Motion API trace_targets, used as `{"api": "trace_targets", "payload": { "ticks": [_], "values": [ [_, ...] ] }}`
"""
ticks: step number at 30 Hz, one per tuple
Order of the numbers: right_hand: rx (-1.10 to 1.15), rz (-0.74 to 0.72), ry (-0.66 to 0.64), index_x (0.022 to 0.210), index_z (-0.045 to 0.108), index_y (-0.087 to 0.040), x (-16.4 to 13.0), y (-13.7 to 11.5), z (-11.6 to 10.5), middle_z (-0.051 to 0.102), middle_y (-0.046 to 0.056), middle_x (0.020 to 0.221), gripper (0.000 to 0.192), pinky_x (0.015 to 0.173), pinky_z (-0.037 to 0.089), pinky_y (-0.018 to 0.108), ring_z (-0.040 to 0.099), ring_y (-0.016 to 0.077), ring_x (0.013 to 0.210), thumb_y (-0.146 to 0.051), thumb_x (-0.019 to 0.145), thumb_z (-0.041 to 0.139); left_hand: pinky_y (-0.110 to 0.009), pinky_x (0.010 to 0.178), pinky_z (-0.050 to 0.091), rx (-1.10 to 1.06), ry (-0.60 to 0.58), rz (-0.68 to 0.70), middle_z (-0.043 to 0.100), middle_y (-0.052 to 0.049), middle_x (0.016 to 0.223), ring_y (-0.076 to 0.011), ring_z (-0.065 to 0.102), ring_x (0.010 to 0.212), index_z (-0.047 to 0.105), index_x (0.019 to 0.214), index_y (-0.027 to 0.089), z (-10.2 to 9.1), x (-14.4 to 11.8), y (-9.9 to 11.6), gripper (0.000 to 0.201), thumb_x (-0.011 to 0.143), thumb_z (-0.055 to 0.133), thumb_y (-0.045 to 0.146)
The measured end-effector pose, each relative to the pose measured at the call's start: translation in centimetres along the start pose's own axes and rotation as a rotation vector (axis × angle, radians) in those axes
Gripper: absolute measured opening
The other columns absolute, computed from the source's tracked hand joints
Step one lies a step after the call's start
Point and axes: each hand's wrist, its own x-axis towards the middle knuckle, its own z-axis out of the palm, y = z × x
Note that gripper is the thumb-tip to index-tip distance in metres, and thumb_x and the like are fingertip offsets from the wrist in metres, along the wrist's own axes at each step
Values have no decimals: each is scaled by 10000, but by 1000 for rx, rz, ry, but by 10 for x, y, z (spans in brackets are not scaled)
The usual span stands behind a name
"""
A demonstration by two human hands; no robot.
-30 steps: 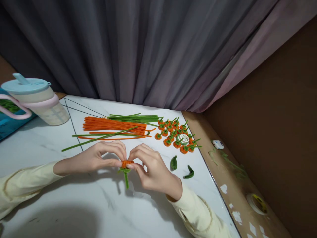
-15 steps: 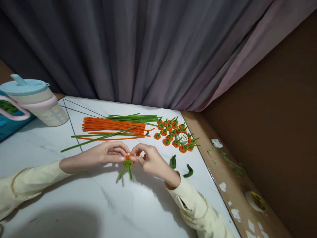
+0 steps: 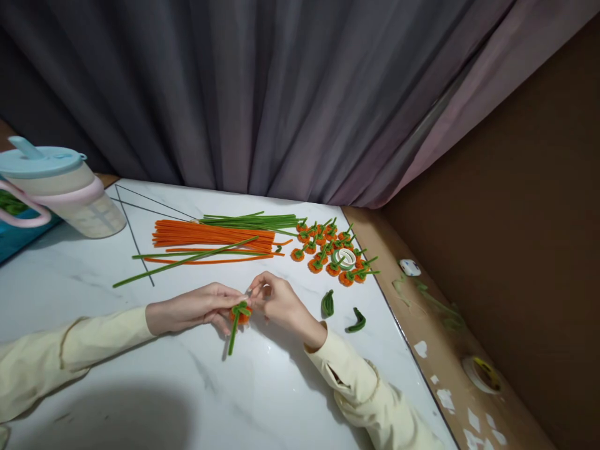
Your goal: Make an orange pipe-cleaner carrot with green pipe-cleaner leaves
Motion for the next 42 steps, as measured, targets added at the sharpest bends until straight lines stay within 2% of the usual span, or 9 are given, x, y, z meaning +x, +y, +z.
{"api": "trace_targets", "payload": {
  "ticks": [4,8,14,19,23,27,33,38,42],
  "values": [
    [-20,-59,66,825,474,-174,-3,3,-1,511,-9,761,299,383,431,168,500,94,600,-368,709,669,-240,674,537,-12,-1,51,683,-84,879,-135,642,726,683,1015,134,2,-2,1,366,801,641,428],
    [-144,-114,115,839,495,-171,-10,2,-7,537,1,766,176,417,408,174,520,102,618,-309,786,591,-270,699,554,4,35,72,674,-64,886,-128,641,706,659,1102,172,3,-3,1,362,791,666,356],
    [-489,-174,-55,748,569,-164,-26,-8,-12,553,-20,621,75,523,380,202,489,100,564,-182,819,552,-281,689,558,56,144,95,686,-52,728,-137,647,651,684,1001,125,8,-1,-5,306,784,656,339],
    [-789,-229,-109,752,572,-165,-27,-16,-3,572,3,645,178,532,311,214,474,110,541,-36,790,455,-283,664,553,118,158,108,693,-58,713,-154,665,624,685,903,102,13,0,-8,272,783,642,343],
    [-978,-195,-155,675,539,-172,-20,-28,4,497,-13,557,143,484,216,231,356,99,468,-67,761,494,-266,652,540,199,183,93,684,-45,703,-164,678,636,675,827,103,17,-2,-7,238,770,646,332],
    [-944,-149,-196,592,513,-167,-9,-36,9,421,-38,498,172,472,200,229,277,84,452,-61,726,530,-279,648,534,220,190,78,673,-43,667,-182,678,628,644,747,98,19,-2,-7,267,718,702,356],
    [-630,-113,-227,768,588,-157,-7,-33,-17,556,-23,614,95,549,342,197,458,90,542,-226,832,594,-276,661,538,65,142,136,670,-59,772,-162,663,660,657,868,100,10,-3,-5,284,756,668,360],
    [-1009,-57,94,866,553,-142,-13,-11,-30,590,71,895,66,622,366,240,531,150,736,-200,841,572,-173,465,445,-92,146,144,670,-72,835,-102,591,595,655,1056,115,0,-1,0,310,795,636,280],
    [-1227,-59,147,929,517,-143,-13,2,-15,574,78,920,124,615,330,253,535,170,784,-96,868,420,-144,417,387,-193,190,170,661,-59,796,-85,574,576,675,999,109,-2,3,1,238,786,639,210]
  ]
}}
